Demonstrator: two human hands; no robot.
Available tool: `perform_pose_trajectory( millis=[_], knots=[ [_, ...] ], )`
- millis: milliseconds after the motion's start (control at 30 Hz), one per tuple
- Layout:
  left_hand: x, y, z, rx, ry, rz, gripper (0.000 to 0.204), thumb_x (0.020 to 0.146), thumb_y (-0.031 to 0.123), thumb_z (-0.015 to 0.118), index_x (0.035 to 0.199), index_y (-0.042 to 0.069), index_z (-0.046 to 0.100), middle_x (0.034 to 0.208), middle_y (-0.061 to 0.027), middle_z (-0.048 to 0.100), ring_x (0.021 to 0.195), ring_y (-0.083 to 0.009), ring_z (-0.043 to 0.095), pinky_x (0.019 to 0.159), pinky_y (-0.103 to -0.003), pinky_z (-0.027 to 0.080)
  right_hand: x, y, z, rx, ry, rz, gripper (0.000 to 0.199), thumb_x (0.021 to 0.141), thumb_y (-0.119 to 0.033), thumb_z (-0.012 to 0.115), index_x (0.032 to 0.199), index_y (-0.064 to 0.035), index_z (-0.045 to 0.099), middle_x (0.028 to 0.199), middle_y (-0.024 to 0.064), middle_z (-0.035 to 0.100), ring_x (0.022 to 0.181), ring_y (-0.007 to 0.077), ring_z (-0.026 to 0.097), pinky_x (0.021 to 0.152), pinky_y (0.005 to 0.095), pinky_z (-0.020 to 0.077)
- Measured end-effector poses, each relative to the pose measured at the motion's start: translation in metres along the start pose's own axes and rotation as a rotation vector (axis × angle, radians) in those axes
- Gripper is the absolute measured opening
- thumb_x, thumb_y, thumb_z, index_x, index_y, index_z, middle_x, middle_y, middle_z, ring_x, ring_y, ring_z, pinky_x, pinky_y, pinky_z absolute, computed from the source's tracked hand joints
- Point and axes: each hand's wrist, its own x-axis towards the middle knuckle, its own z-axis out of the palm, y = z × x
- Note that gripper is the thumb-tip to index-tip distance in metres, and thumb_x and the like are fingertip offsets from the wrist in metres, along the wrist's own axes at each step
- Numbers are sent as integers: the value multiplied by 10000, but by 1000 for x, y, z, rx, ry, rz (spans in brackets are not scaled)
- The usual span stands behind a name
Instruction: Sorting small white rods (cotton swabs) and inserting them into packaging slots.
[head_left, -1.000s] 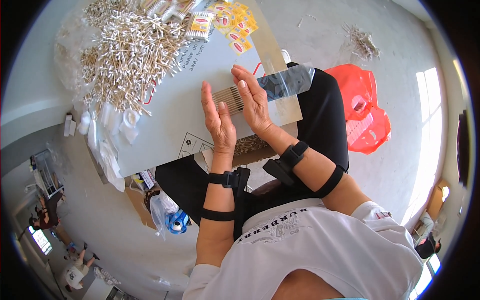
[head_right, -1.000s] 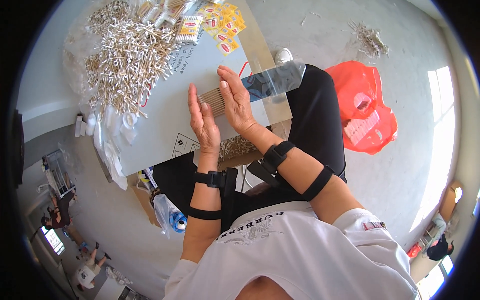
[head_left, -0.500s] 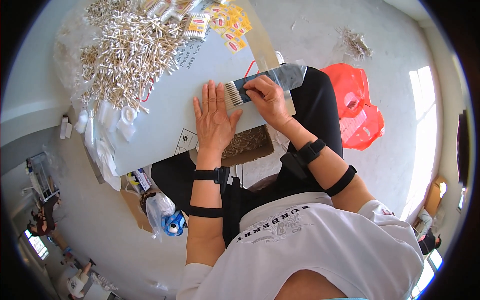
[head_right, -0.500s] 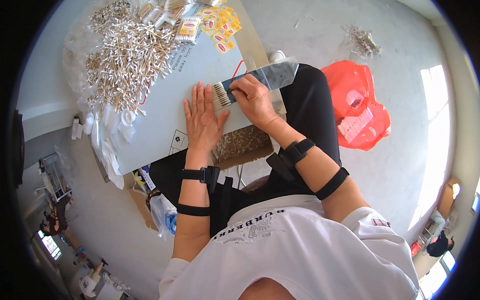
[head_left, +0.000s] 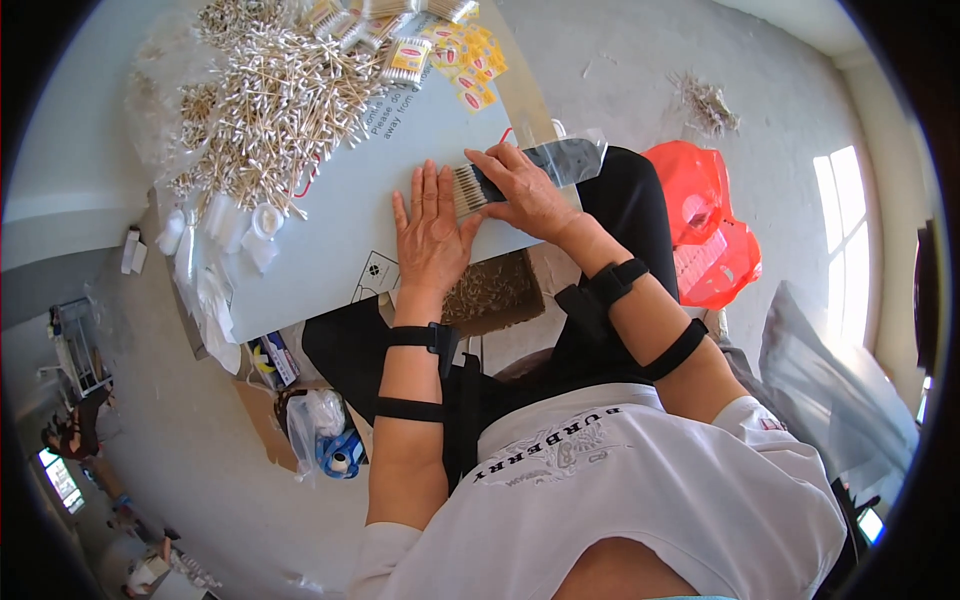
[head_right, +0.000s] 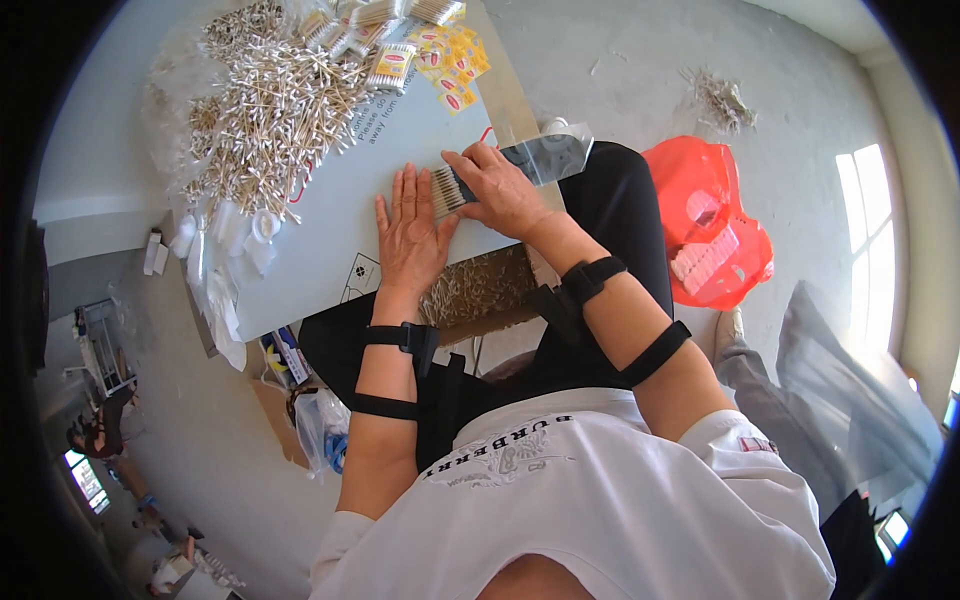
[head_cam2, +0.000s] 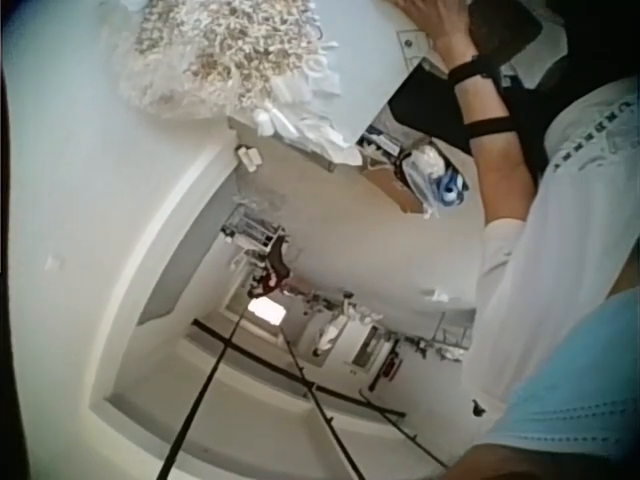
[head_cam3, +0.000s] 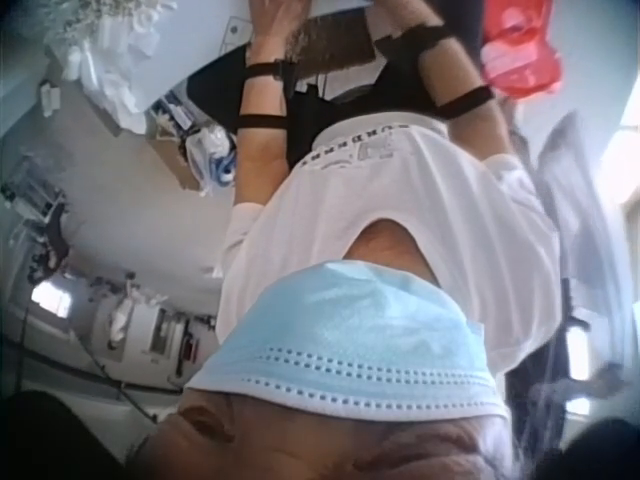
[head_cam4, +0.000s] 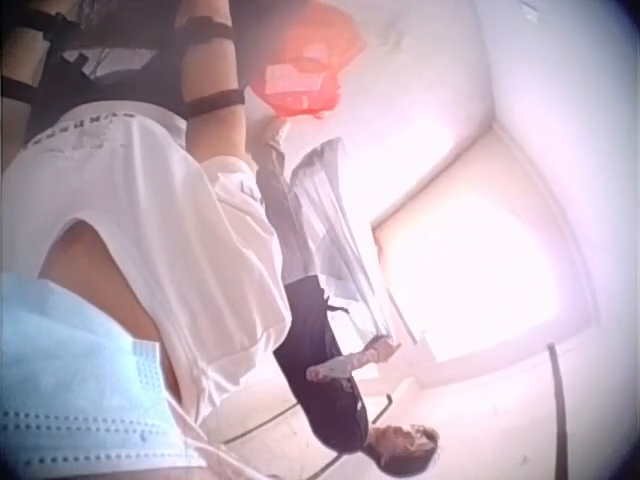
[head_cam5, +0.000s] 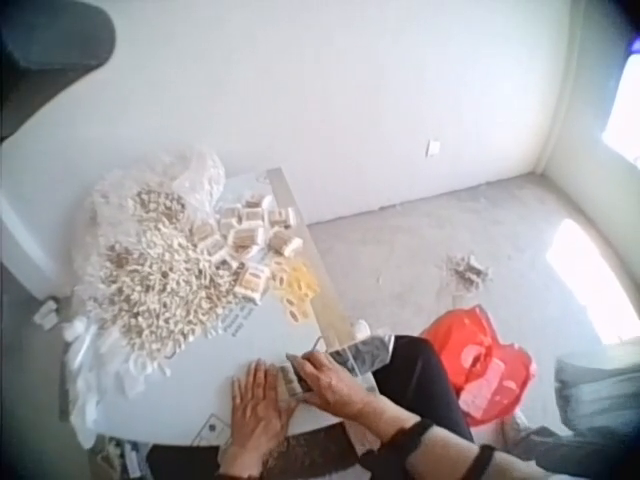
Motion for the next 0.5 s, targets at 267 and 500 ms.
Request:
perform_pose_trajectory(
  millis=[267,500],
  knots=[
    [0,0,-3,-9,-50,7,695,939,421,481,1486,57,253,1562,-137,206,1457,-275,156,1167,-520,78,4,9,4,-63,-25,-43,517,651,-152,788,1136,-60,635,983,114,548,962,293,571,851,378,475],
    [-1,0,-5,2,1,25,694,909,376,564,1460,46,302,1544,-145,248,1444,-279,195,1163,-518,119,6,14,10,-32,3,-55,488,650,-172,776,1111,-65,657,929,106,559,936,287,578,833,379,478]
  ],
)
